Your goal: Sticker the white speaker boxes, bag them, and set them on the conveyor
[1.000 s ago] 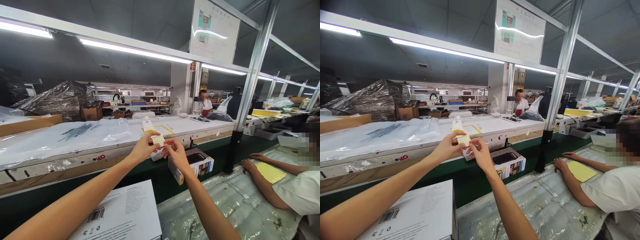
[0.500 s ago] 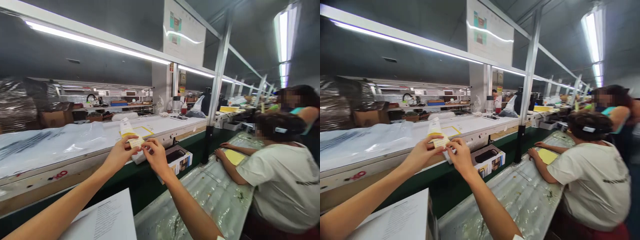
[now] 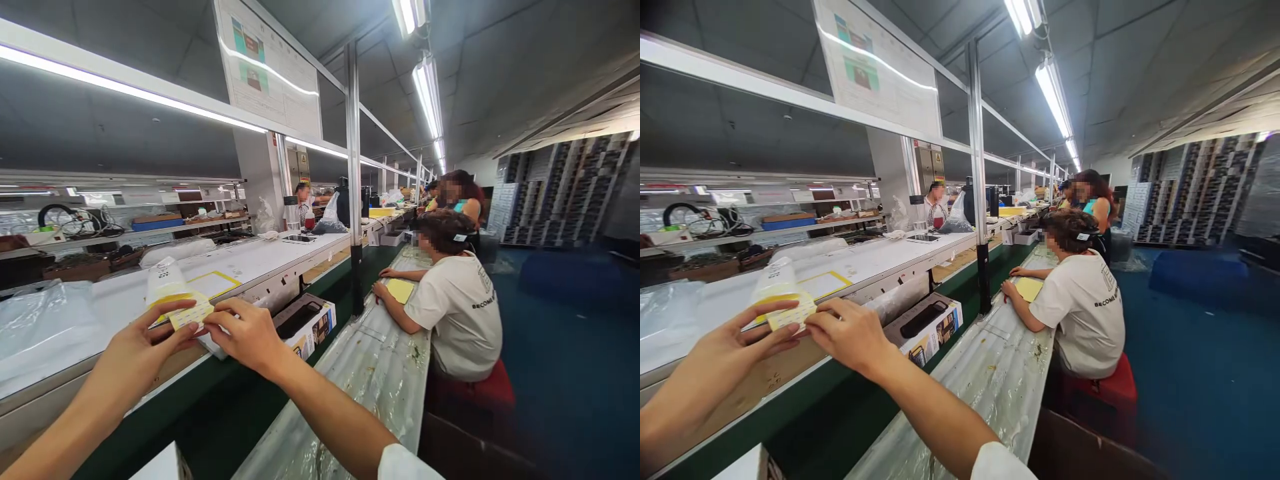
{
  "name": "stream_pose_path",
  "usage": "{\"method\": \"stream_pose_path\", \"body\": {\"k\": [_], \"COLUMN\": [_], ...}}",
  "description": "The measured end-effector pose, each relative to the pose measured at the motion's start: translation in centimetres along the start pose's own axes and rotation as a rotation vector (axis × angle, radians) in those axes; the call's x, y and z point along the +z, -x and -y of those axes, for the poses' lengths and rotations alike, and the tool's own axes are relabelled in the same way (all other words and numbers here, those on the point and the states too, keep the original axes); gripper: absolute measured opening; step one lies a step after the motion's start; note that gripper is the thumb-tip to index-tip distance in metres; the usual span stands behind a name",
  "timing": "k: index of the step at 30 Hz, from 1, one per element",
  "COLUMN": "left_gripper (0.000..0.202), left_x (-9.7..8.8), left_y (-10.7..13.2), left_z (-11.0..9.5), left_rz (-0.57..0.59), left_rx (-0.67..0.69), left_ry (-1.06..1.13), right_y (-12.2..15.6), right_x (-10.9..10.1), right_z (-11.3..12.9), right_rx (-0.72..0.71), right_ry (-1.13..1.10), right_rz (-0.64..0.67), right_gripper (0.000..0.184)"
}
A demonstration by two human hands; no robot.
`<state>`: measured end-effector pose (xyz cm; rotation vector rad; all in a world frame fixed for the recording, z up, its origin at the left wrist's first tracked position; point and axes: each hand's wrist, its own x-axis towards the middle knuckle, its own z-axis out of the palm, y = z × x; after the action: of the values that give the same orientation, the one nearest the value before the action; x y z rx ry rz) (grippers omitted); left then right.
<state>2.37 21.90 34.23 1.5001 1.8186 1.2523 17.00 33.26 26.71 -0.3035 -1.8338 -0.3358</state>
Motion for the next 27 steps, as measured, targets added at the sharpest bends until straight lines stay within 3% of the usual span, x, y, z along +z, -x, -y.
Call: {"method": "stream_pose_path", "body": {"k": [5, 9, 12, 19, 27], "left_gripper": [0.067, 0.081, 0.079, 0.087, 0.068], "left_x": [0.2, 0.1, 0.0, 0.3, 0.4], "left_y": [0.0, -0.2, -0.1, 0.1, -0.1], "left_z": [0.1, 0.4, 0.3, 0.0, 0.5], "left_rz": [-0.03, 0.012, 0.032, -0.013, -0.005], "left_rx": [0.009, 0.022, 0.047, 0.048, 0.132], "left_ry": [0.076, 0.12, 0.167, 0.215, 0.268], "right_y": [0.0, 0.1, 0.2, 0.4, 0.3], "right_x": [-0.2, -0.1, -0.2, -0.4, -1.1], "right_z": [-0.1, -0.1, -0.1, -0.1, 0.4], "right_rx": [0.023, 0.012, 0.018, 0.044, 0.13], "right_ry": [-0.016, -0.027, -0.053, -0.114, -0.254], "right_rz": [0.052, 0.036, 0.055, 0.09, 0.134], "right_gripper": [0.025, 0.024, 0.025, 0.024, 0.021]}}
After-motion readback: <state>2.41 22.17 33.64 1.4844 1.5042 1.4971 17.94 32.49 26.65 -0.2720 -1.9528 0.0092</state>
